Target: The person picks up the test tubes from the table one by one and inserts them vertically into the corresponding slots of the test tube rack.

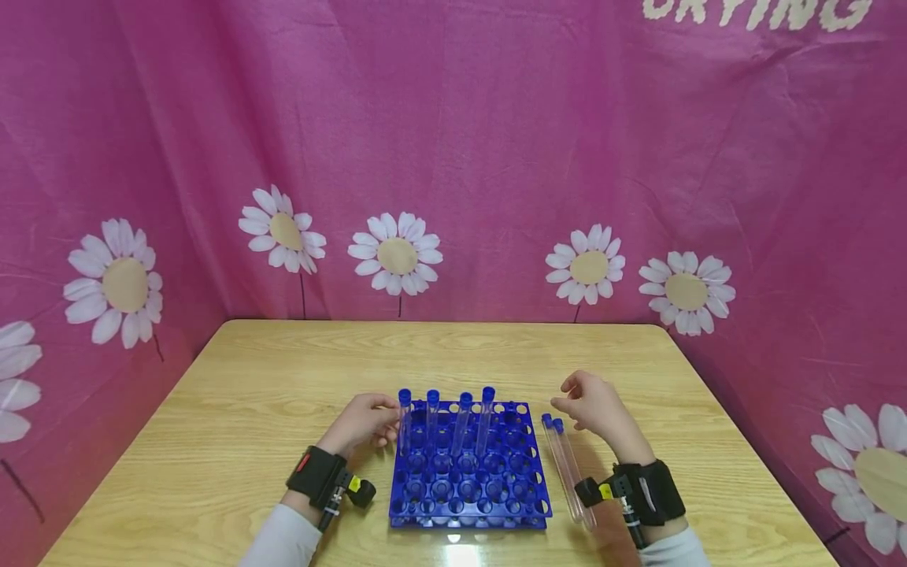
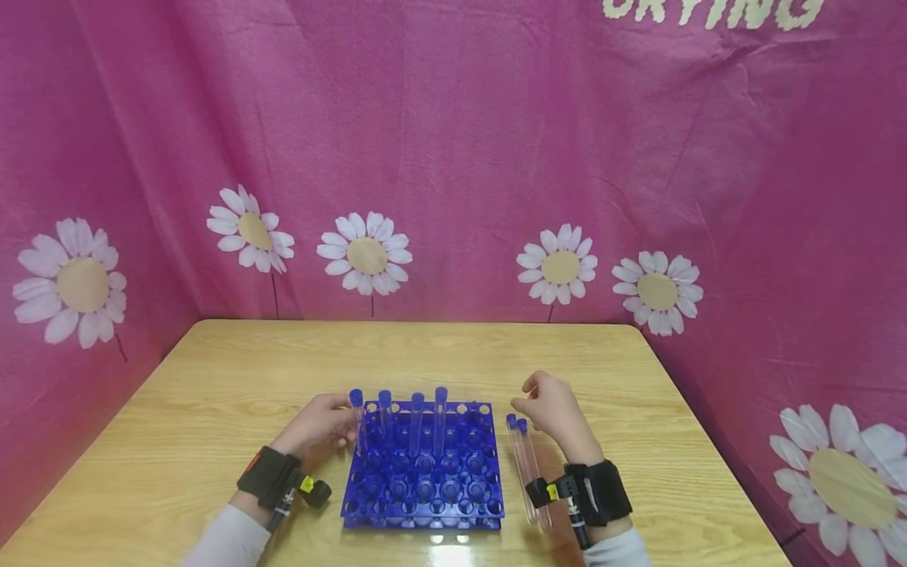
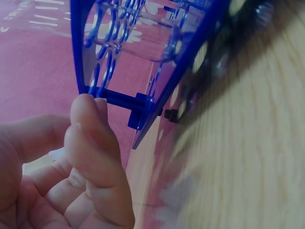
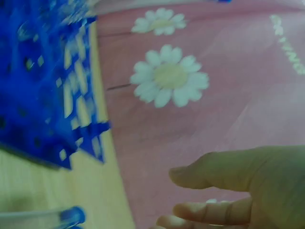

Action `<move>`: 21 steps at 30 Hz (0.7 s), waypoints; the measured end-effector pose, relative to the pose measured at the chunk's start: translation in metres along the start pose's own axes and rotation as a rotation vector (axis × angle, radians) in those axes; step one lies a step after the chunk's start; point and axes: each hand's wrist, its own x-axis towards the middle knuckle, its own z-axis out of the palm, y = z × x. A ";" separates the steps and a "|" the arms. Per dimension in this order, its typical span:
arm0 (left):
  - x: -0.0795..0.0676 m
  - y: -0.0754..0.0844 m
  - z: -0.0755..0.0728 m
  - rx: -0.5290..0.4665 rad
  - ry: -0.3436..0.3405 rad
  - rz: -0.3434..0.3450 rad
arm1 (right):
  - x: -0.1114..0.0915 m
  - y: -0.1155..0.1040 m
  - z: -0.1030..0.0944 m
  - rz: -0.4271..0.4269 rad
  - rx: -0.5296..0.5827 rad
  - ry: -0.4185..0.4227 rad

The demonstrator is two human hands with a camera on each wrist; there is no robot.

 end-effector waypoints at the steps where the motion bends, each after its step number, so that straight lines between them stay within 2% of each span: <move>1: 0.000 0.000 0.000 0.001 -0.001 0.000 | 0.002 0.004 0.002 0.015 -0.007 -0.016; 7: -0.001 0.001 0.000 -0.001 -0.004 0.004 | 0.011 0.023 0.017 0.103 -0.011 -0.081; 12: -0.001 0.001 0.000 0.000 0.001 0.003 | 0.015 0.036 0.027 0.157 -0.061 -0.105; 15: -0.001 0.001 0.001 -0.001 0.006 -0.001 | 0.016 0.039 0.030 0.161 -0.087 -0.108; 21: 0.000 0.001 0.001 -0.001 0.007 -0.006 | 0.018 0.042 0.034 0.203 -0.066 -0.119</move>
